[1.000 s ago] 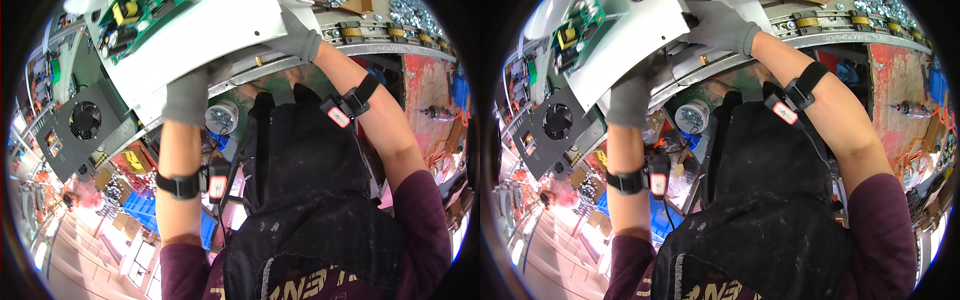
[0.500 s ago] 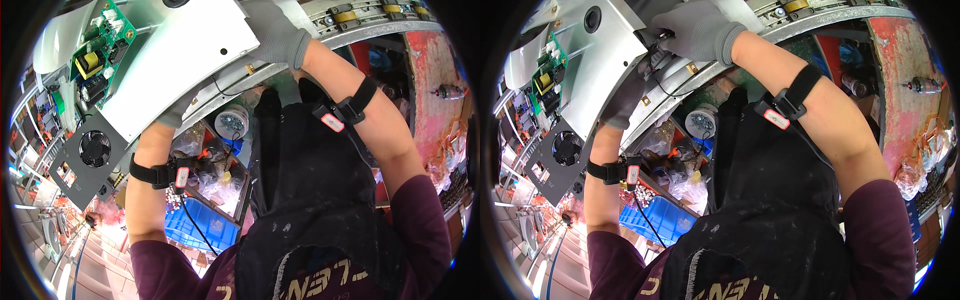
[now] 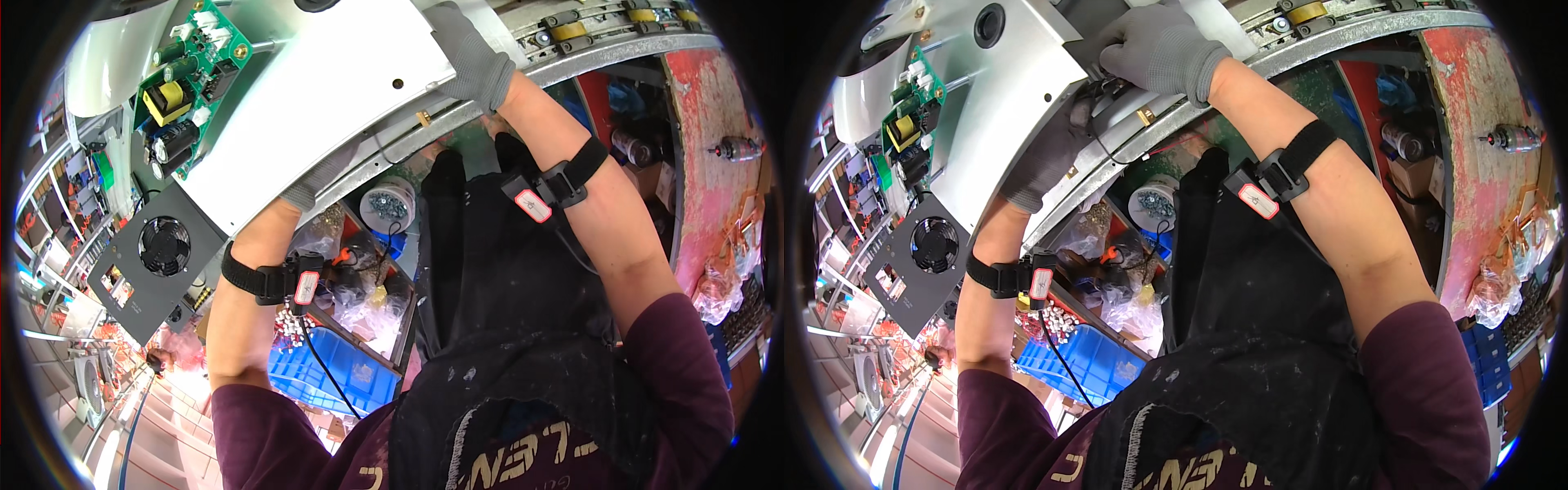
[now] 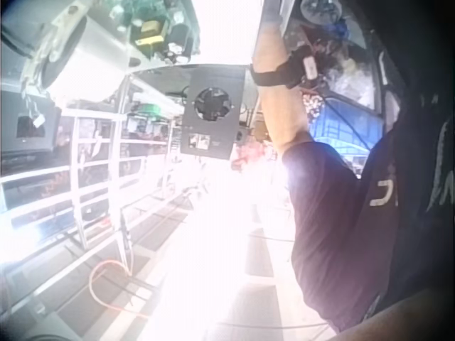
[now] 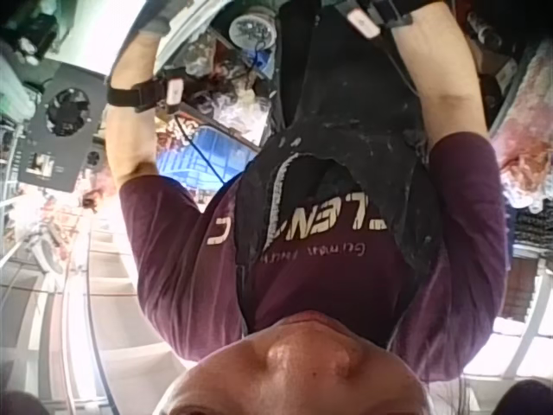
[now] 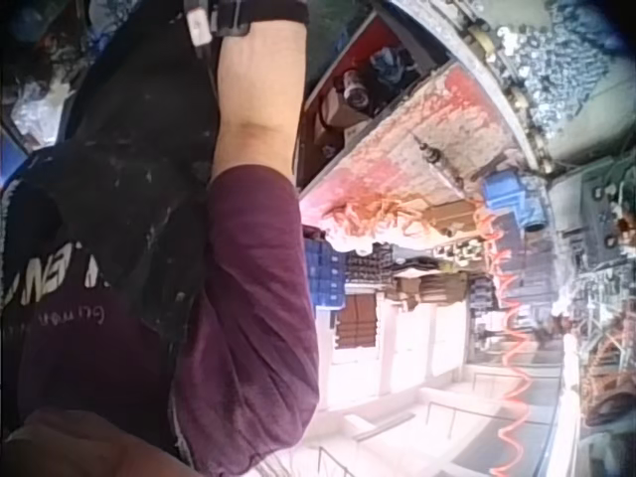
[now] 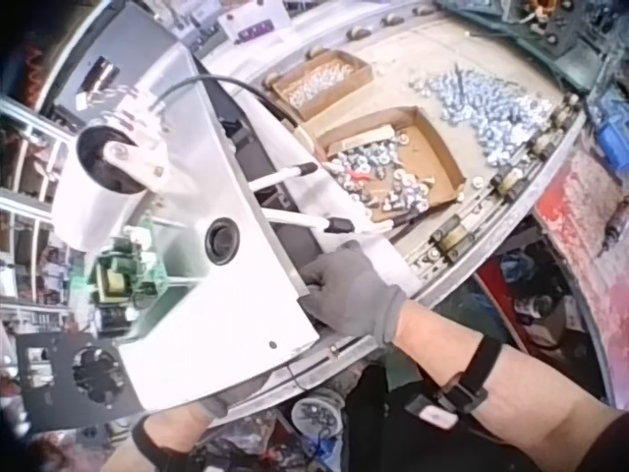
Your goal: Installing circuit boards, wiring, and internal components into a metal electronic enclosure using a power screwdriver.
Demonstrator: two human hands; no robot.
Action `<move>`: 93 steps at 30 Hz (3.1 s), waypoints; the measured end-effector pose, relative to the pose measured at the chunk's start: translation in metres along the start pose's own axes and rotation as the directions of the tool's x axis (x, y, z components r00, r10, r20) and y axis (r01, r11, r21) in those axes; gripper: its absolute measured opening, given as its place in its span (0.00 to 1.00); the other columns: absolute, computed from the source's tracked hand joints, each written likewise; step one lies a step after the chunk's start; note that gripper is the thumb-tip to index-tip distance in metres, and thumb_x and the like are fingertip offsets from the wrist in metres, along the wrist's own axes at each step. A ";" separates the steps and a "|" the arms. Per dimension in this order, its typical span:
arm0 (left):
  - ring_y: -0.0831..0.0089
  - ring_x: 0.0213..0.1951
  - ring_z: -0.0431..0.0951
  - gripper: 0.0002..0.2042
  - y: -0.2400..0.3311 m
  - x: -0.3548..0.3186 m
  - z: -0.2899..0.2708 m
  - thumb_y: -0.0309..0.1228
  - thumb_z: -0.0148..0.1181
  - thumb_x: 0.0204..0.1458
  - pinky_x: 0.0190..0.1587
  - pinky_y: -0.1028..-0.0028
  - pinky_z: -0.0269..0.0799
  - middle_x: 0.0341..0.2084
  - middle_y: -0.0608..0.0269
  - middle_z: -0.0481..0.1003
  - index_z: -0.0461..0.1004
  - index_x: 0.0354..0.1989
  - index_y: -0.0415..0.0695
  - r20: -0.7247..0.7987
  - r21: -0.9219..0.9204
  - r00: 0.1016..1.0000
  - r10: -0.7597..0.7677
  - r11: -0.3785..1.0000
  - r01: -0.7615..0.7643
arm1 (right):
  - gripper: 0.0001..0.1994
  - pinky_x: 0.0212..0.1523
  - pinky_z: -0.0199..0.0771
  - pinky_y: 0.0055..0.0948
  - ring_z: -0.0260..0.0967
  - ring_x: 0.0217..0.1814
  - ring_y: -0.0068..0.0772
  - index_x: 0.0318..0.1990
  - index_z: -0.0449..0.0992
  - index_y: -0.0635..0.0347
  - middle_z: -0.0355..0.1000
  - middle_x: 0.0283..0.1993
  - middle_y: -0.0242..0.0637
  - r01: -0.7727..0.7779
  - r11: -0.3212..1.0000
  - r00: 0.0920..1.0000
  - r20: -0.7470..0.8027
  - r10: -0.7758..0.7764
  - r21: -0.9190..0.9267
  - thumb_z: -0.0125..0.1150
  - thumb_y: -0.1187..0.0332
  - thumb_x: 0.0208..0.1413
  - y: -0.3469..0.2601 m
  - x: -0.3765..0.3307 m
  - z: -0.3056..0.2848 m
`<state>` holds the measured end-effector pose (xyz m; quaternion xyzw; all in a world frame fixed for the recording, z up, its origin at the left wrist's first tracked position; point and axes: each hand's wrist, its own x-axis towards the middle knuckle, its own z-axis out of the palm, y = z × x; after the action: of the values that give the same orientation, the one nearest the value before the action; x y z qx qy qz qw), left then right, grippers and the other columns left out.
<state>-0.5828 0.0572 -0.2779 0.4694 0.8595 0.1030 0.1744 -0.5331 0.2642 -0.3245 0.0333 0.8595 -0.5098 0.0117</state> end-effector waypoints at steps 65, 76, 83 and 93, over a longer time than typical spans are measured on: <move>0.59 0.46 0.76 0.27 0.051 0.000 0.005 0.35 0.63 0.46 0.49 0.67 0.71 0.43 0.48 0.74 0.64 0.56 0.40 0.210 -0.213 0.942 -0.262 0.928 0.305 | 0.11 0.31 0.71 0.36 0.73 0.29 0.44 0.32 0.77 0.70 0.75 0.27 0.48 0.780 0.619 0.312 0.797 -0.517 0.095 0.60 0.69 0.44 0.057 0.078 -0.002; 0.59 0.45 0.76 0.28 0.055 -0.003 0.001 0.34 0.63 0.45 0.48 0.66 0.71 0.43 0.48 0.74 0.64 0.56 0.40 0.227 -0.208 0.937 -0.266 0.927 0.314 | 0.11 0.27 0.71 0.36 0.72 0.26 0.40 0.33 0.77 0.69 0.74 0.25 0.46 0.595 0.804 0.435 0.832 -0.345 0.022 0.60 0.69 0.44 0.046 0.077 -0.006; 0.60 0.45 0.76 0.28 0.057 0.000 -0.001 0.34 0.63 0.45 0.47 0.66 0.71 0.42 0.48 0.74 0.63 0.56 0.39 0.241 -0.206 0.932 -0.270 0.924 0.321 | 0.11 0.26 0.71 0.36 0.71 0.24 0.38 0.33 0.77 0.69 0.73 0.23 0.44 0.743 0.669 0.365 0.842 -0.397 -0.007 0.61 0.68 0.45 0.041 0.079 -0.006; 0.60 0.44 0.77 0.29 0.068 0.022 -0.010 0.34 0.64 0.45 0.47 0.66 0.72 0.42 0.47 0.74 0.63 0.56 0.39 0.358 -0.222 0.884 -0.299 0.893 0.392 | 0.14 0.24 0.67 0.33 0.67 0.23 0.34 0.35 0.77 0.67 0.72 0.24 0.37 -0.014 0.999 0.570 0.821 -0.034 0.051 0.61 0.64 0.48 0.002 0.050 -0.038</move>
<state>-0.5460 0.1125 -0.2497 0.2868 0.8666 0.1176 0.3911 -0.5824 0.3014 -0.3107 -0.2114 0.7427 -0.4892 0.4055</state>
